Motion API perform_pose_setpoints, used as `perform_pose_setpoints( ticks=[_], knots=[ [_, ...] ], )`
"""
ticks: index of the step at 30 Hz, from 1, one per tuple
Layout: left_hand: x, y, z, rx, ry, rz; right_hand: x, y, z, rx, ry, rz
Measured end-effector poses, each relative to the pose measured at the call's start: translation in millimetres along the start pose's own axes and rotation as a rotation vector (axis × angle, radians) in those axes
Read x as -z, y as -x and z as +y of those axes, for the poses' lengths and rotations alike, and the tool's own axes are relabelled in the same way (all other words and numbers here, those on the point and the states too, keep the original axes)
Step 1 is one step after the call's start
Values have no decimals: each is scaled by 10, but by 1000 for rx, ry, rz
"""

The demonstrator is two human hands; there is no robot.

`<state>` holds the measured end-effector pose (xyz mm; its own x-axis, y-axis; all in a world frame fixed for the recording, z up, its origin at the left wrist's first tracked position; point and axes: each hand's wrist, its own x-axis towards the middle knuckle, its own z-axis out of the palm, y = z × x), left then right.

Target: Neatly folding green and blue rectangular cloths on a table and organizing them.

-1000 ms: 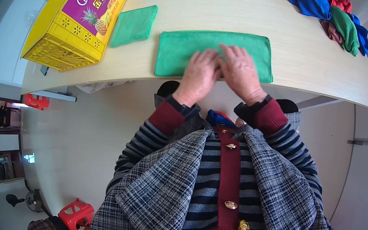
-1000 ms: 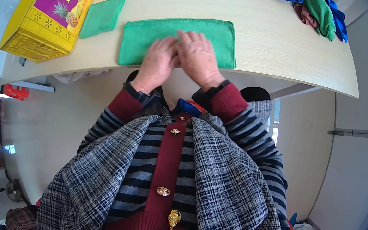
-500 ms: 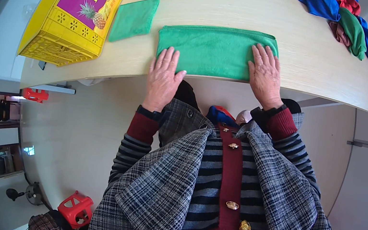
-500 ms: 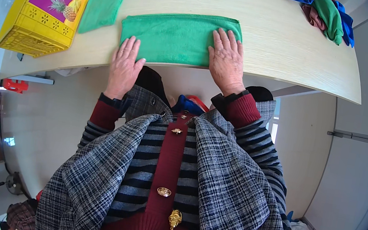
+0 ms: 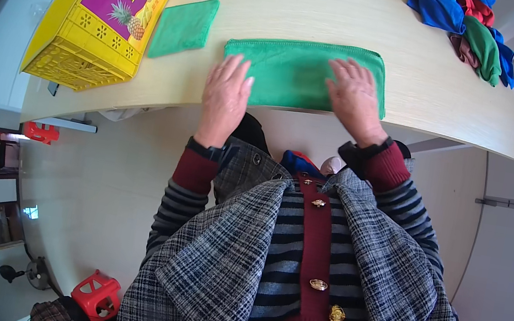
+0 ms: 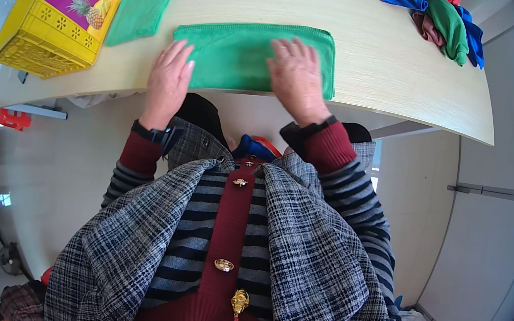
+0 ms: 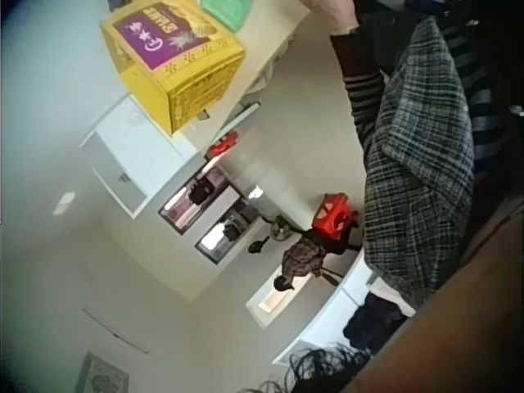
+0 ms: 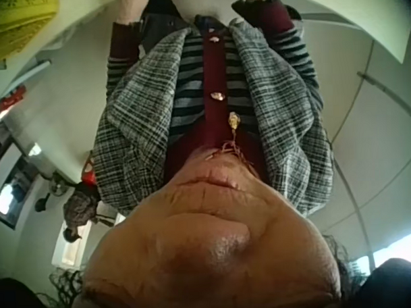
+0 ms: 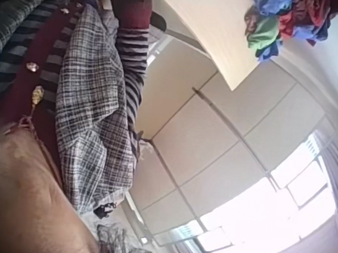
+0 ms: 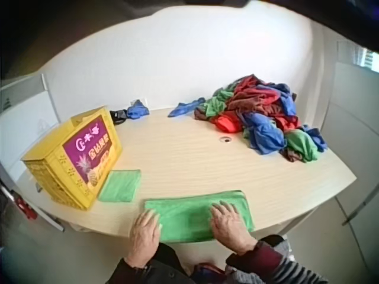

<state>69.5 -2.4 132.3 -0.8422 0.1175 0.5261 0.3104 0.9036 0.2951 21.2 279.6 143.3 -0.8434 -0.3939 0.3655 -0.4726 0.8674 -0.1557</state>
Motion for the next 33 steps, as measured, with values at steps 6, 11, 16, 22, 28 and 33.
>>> perform_pose_setpoints(
  ticks=[6, 11, 16, 22, 28, 33],
  knots=[
    [-686, -321, 82, -121, -44, -95, -367, -241, -436, 82, -45, -78],
    [-725, -257, -119, -28, -183, -122, -461, -173, -114, 15, 113, -40],
    [-594, -124, -511, 159, -120, -126, -310, -78, 340, -115, 184, -41],
    [-382, -110, -427, 314, -249, -137, -219, 94, 699, -215, 178, -23],
    [-314, -212, -304, 530, -167, -190, -51, 68, 430, -246, 280, -3],
    [-390, -345, -370, 645, 15, -157, -217, -64, -182, -5, 134, -31]
  ],
)
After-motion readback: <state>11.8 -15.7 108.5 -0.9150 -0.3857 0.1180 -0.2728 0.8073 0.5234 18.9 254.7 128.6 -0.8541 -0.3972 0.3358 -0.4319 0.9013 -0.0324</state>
